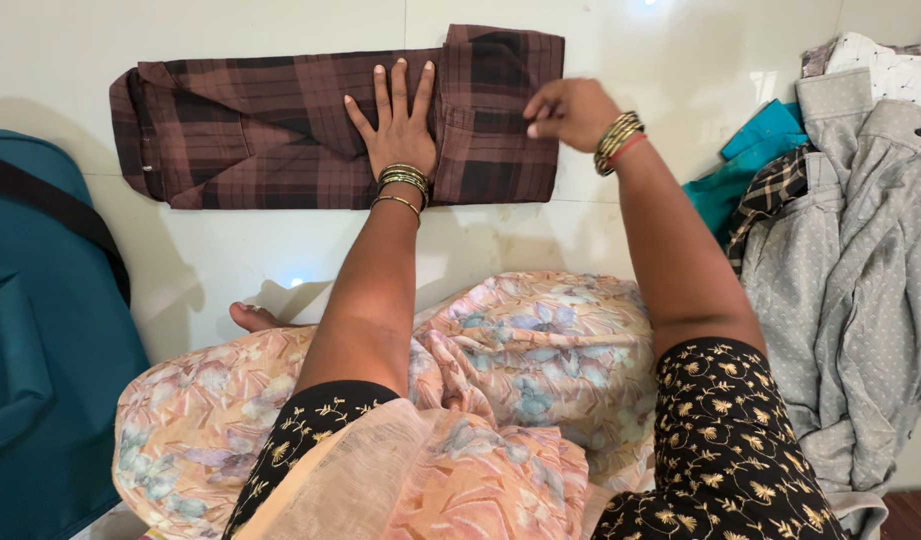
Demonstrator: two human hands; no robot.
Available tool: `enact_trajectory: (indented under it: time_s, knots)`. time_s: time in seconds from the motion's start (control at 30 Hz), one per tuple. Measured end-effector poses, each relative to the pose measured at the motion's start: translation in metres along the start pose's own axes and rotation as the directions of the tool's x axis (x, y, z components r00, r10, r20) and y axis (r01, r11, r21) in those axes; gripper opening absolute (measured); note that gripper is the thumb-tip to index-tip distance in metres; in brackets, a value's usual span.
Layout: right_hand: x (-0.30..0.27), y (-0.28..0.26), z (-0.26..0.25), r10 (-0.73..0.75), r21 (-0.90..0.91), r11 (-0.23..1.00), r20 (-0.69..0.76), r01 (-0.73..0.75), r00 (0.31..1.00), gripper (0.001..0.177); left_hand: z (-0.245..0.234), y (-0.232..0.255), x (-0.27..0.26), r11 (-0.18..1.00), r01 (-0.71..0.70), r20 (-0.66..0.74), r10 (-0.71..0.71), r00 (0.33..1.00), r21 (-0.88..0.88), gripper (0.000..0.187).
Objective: The person folds a brown plaid shirt by hand, laying it flat on the floor, folding in the sleeves and sides, and then folding it into a compact rectangular shape.
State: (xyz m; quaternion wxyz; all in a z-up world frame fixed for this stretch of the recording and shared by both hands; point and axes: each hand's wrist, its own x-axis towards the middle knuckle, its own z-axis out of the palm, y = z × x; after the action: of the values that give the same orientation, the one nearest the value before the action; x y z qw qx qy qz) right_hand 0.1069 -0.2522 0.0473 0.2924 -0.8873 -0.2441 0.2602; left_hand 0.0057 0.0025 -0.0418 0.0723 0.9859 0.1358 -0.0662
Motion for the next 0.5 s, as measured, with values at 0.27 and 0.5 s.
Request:
enact_trajectory:
  time_s: [0.27,0.5]
  knots:
    - [0.013,0.001,0.022,-0.010,-0.237,0.971,0.085,0.030,0.996,0.021,-0.004,-0.013,-0.010,0.913,-0.094,-0.158,0.033,0.987,-0.396,0.044]
    - [0.019,-0.010,0.017,0.006,0.048,0.999,-0.118,0.000,0.993,0.014,-0.011,-0.013,-0.014,0.899,-0.214,-0.294,0.102,0.951,-0.383,0.040]
